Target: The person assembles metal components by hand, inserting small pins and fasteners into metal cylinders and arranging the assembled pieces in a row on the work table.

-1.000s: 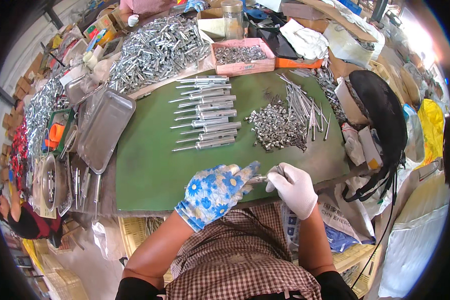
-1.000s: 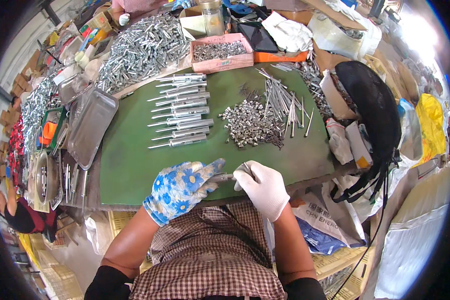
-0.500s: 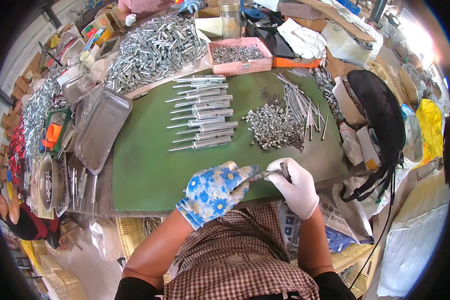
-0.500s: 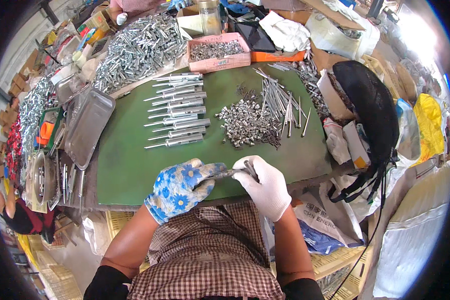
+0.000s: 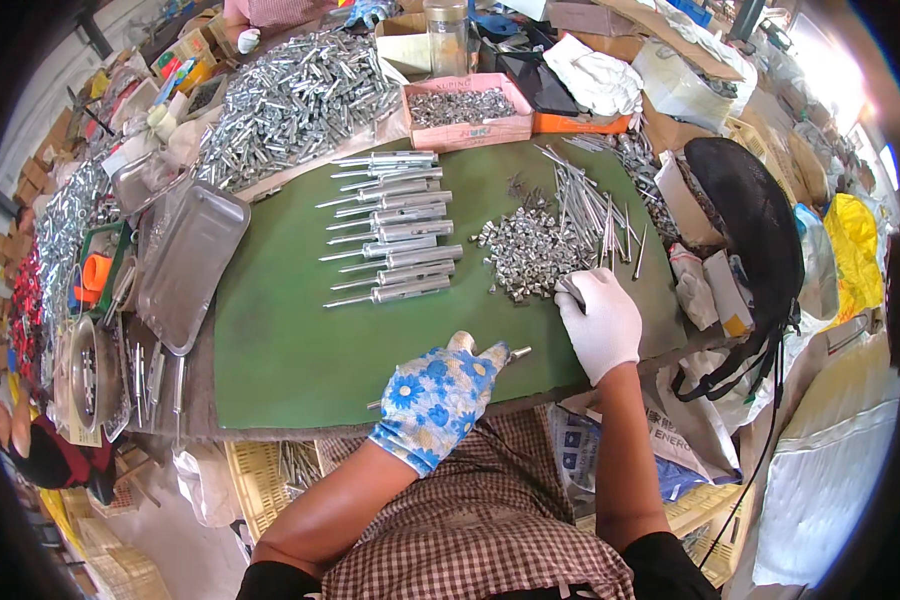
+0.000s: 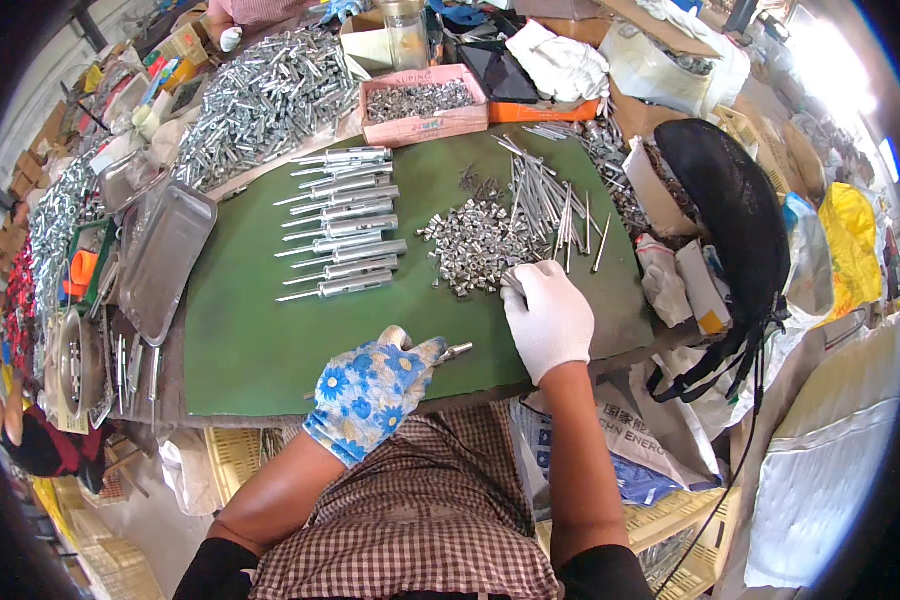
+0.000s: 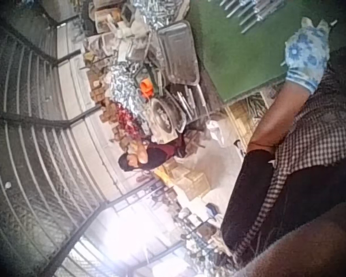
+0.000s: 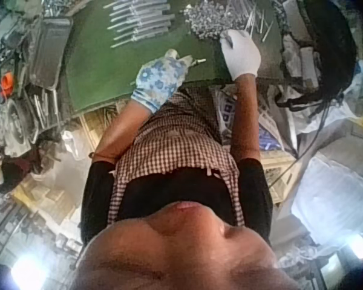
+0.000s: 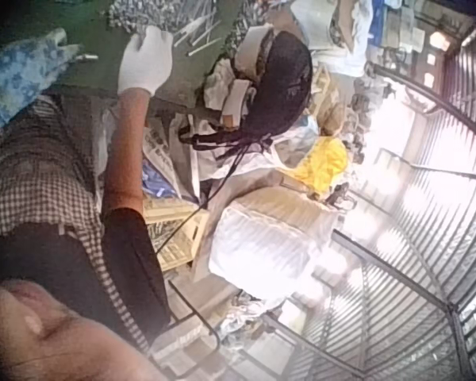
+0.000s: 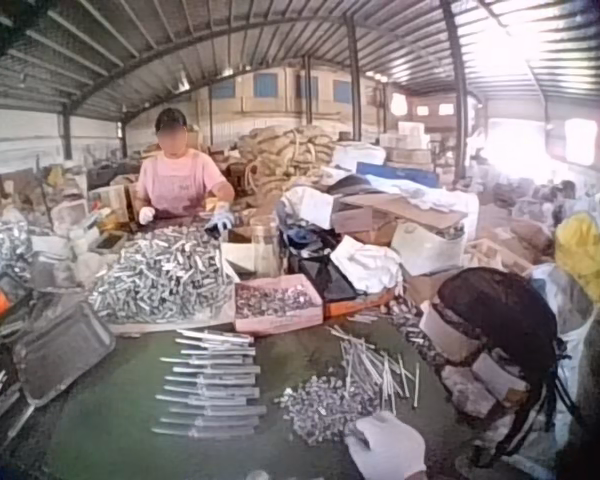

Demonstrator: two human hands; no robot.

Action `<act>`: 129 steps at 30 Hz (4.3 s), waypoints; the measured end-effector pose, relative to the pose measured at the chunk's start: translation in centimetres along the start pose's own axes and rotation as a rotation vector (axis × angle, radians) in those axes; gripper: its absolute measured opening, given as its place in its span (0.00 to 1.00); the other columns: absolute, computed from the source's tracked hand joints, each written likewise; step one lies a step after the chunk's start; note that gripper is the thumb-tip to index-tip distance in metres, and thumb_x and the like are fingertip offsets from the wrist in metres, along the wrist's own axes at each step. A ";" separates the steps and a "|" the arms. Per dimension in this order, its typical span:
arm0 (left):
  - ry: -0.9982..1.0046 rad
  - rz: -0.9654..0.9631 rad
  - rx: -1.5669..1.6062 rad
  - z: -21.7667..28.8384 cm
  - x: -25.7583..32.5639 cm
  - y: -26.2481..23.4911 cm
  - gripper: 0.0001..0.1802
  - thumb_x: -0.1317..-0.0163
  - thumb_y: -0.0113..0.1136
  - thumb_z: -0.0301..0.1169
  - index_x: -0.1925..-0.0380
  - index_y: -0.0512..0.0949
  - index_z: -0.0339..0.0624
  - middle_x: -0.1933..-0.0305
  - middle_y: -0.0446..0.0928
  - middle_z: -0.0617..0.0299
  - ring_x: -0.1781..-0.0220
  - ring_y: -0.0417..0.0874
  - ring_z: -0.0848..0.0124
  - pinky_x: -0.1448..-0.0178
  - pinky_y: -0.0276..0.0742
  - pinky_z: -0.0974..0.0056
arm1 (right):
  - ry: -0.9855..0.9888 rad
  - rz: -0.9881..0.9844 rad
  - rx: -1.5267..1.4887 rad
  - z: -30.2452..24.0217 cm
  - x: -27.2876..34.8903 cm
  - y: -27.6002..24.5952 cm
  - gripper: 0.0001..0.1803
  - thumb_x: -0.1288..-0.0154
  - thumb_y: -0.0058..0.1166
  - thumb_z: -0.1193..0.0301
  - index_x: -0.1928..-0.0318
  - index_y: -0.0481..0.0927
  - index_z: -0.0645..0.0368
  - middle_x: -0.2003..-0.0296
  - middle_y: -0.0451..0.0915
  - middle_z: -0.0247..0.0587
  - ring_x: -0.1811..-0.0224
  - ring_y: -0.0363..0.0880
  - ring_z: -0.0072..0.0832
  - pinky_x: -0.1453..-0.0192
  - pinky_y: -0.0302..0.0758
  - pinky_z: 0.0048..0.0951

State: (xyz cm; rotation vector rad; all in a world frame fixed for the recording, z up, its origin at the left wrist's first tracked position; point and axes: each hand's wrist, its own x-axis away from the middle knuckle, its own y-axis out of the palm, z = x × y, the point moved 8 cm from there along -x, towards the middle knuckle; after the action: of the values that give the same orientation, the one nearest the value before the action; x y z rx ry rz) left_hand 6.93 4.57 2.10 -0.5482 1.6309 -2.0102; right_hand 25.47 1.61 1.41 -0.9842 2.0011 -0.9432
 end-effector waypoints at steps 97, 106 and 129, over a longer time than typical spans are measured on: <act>0.068 -0.121 0.049 0.7 0.8 0.0 0.20 0.36 0.49 0.30 0.45 0.78 0.53 0.63 0.77 0.50 0.68 0.85 0.56 0.65 0.81 0.53 | 0.269 -0.153 -1.637 -4.4 3.4 4.5 0.18 0.28 0.41 0.58 0.66 0.75 0.59 0.82 0.65 0.31 0.84 0.60 0.21 0.79 0.57 0.23; 0.100 -0.076 0.057 0.8 1.0 0.3 0.21 0.39 0.53 0.31 0.45 0.77 0.53 0.68 0.75 0.54 0.73 0.83 0.59 0.71 0.79 0.55 | 0.261 -0.029 -2.013 -4.1 3.6 5.2 0.25 0.28 0.40 0.56 0.78 0.70 0.62 0.85 0.61 0.31 0.85 0.53 0.20 0.80 0.49 0.25; -0.403 0.320 -0.106 -10.2 19.8 -3.2 0.21 0.45 0.66 0.37 0.53 0.78 0.41 0.56 0.77 0.55 0.53 0.78 0.59 0.53 0.76 0.53 | 0.325 0.114 -1.440 -0.4 3.8 2.4 0.15 0.29 0.42 0.67 0.54 0.77 0.65 0.73 0.75 0.33 0.82 0.62 0.13 0.81 0.56 0.16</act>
State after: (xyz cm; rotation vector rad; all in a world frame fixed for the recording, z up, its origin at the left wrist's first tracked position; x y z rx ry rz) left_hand -15.27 1.14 3.23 -0.6371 1.4717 -1.4788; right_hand 22.57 -0.38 -1.41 -1.3897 2.9314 0.6655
